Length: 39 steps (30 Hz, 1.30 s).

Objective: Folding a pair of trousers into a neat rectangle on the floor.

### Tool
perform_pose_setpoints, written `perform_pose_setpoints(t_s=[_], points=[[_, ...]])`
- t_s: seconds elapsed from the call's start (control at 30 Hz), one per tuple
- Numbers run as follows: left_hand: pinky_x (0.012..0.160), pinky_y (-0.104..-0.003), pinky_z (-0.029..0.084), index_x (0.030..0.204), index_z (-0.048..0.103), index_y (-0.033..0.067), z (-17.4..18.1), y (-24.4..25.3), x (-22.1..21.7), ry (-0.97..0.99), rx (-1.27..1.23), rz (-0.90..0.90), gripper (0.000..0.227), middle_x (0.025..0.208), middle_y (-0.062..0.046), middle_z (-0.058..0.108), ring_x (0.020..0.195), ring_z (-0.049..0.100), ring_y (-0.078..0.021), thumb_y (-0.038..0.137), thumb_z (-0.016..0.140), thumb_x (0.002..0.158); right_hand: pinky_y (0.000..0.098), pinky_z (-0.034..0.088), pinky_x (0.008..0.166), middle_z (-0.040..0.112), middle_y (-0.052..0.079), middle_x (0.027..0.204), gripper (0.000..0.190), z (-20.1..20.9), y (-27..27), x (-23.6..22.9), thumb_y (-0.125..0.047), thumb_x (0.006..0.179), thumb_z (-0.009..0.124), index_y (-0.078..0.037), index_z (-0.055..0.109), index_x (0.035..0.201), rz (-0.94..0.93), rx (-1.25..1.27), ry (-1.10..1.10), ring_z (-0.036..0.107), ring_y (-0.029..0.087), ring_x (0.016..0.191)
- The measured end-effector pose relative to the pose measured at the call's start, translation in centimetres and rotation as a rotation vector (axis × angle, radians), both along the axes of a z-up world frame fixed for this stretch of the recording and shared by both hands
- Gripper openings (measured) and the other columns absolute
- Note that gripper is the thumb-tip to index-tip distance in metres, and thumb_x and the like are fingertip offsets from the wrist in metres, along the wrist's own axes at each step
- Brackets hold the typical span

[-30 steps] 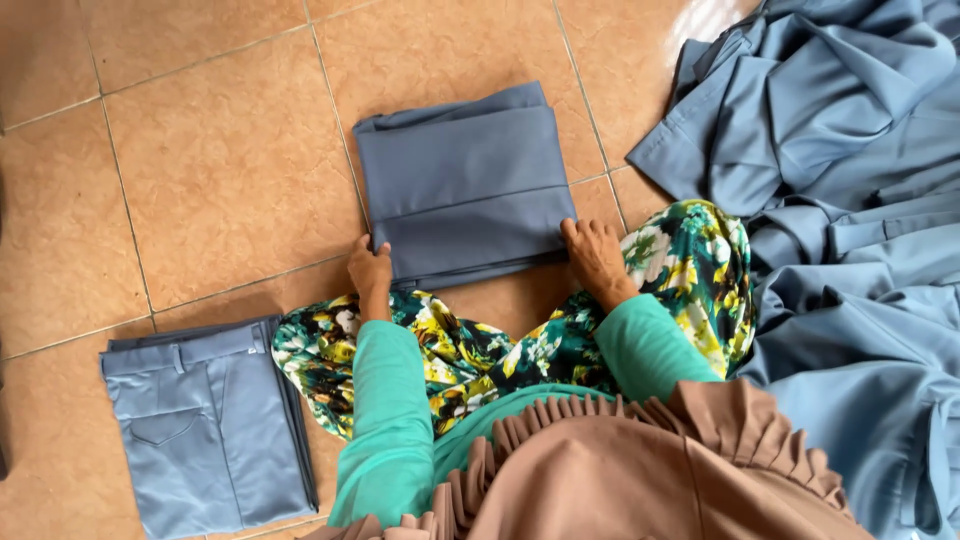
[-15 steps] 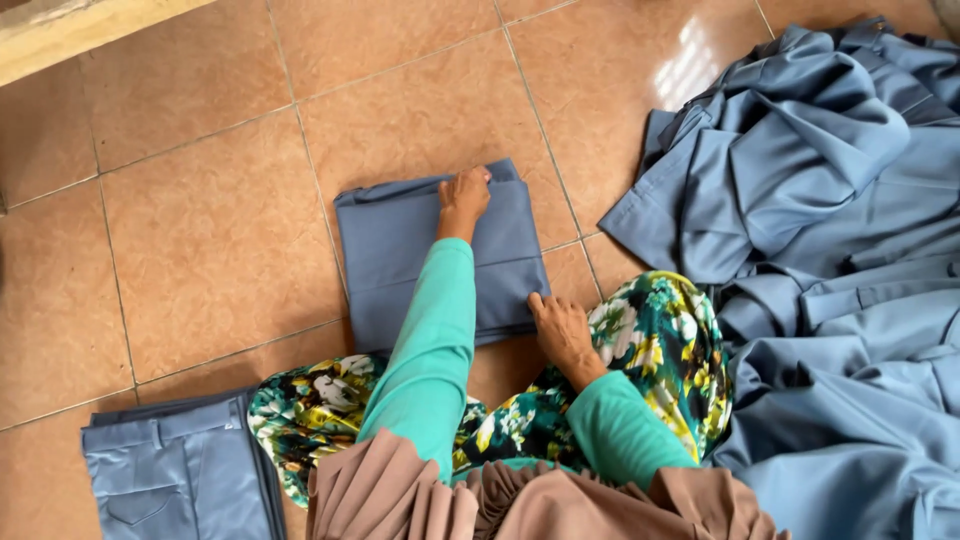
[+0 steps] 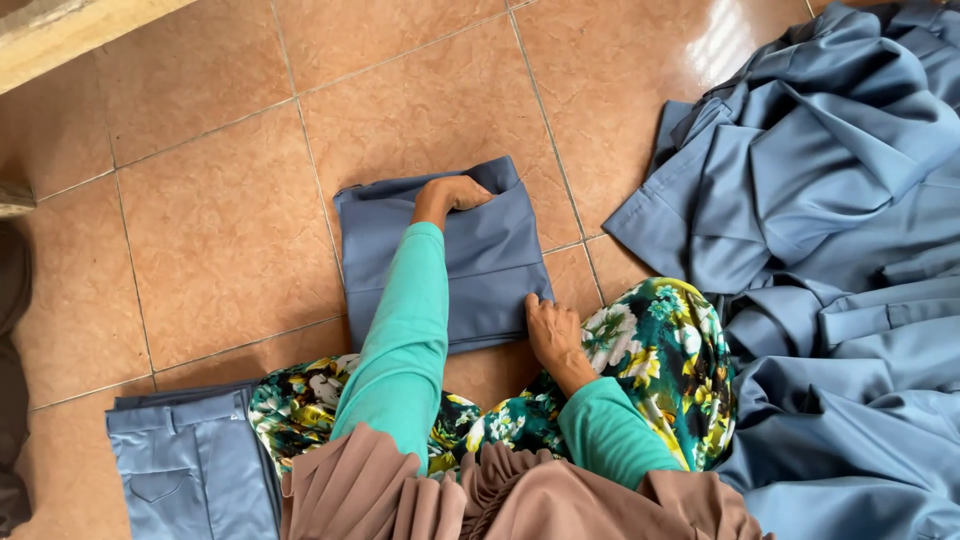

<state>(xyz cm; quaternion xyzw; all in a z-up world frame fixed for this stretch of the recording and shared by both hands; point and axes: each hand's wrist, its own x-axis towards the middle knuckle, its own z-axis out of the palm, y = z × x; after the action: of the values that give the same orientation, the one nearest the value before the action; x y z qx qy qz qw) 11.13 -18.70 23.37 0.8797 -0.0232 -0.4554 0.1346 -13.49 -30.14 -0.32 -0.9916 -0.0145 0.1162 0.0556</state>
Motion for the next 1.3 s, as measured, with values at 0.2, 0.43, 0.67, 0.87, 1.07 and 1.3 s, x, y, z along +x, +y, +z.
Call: perform_pose_setpoints(t_s=[0.2,0.43,0.67,0.87,1.07,1.3], points=[[0.118,-0.059,0.032,0.128,0.072,0.0313,-1.3,-0.3,0.5,0.071,0.024,0.026,0.048,0.154,-0.011,0.051,0.148,0.039,-0.0393,0.050,0.072,0.084,0.0429,0.055,0.068,0.071,0.003,0.080,0.013,-0.6,0.1,0.0,-0.014,0.089,0.054,-0.020,0.053,0.100,-0.005,0.005,-0.022,0.074,0.030,0.079],[0.104,-0.055,0.048,0.104,0.079,0.0189,-6.8,2.9,3.5,-0.106,-0.014,-0.001,0.026,0.127,-0.015,0.070,0.126,0.059,-0.0410,0.031,0.075,0.081,0.0426,0.055,0.070,0.071,0.004,0.084,0.015,0.5,0.1,0.2,-0.013,0.090,0.056,-0.019,0.052,0.103,-0.008,0.021,0.047,0.074,0.029,0.083],[0.090,-0.042,0.055,0.091,0.074,0.0338,-15.2,7.4,7.8,-0.645,-0.170,0.395,0.017,0.090,0.009,0.072,0.097,0.071,-0.0195,0.049,0.066,0.090,0.0397,0.055,0.073,0.071,0.006,0.088,0.017,6.9,-0.6,-0.3,-0.013,0.090,0.060,-0.017,0.053,0.105,-0.032,0.147,-0.057,0.074,0.028,0.089],[0.115,-0.049,0.041,0.130,0.067,0.0009,-10.6,5.2,5.7,-0.216,-0.091,0.266,0.078,0.141,-0.023,0.060,0.138,0.052,-0.0339,0.067,0.047,0.093,0.0395,0.054,0.069,0.066,0.001,0.083,0.017,3.8,0.3,-0.7,-0.014,0.091,0.059,-0.019,0.055,0.107,-0.025,0.047,-0.015,0.072,0.025,0.084],[0.116,-0.050,0.039,0.120,0.075,0.0103,-6.7,1.5,6.0,-0.092,-0.016,-0.010,0.066,0.139,-0.019,0.063,0.136,0.054,-0.0390,0.061,0.072,0.078,0.0368,0.055,0.070,0.068,0.002,0.083,0.019,3.8,0.4,-0.4,-0.016,0.091,0.061,-0.020,0.056,0.109,-0.022,0.002,0.018,0.073,0.023,0.084],[0.101,-0.044,0.051,0.096,0.082,0.0161,-14.5,2.2,8.2,-0.205,-0.163,0.057,0.023,0.113,-0.017,0.075,0.116,0.068,-0.0368,0.032,0.078,0.080,0.0396,0.053,0.068,0.068,0.001,0.081,0.023,2.7,0.2,-1.0,-0.014,0.088,0.061,-0.021,0.055,0.109,-0.006,0.025,-0.008,0.072,0.025,0.082]])
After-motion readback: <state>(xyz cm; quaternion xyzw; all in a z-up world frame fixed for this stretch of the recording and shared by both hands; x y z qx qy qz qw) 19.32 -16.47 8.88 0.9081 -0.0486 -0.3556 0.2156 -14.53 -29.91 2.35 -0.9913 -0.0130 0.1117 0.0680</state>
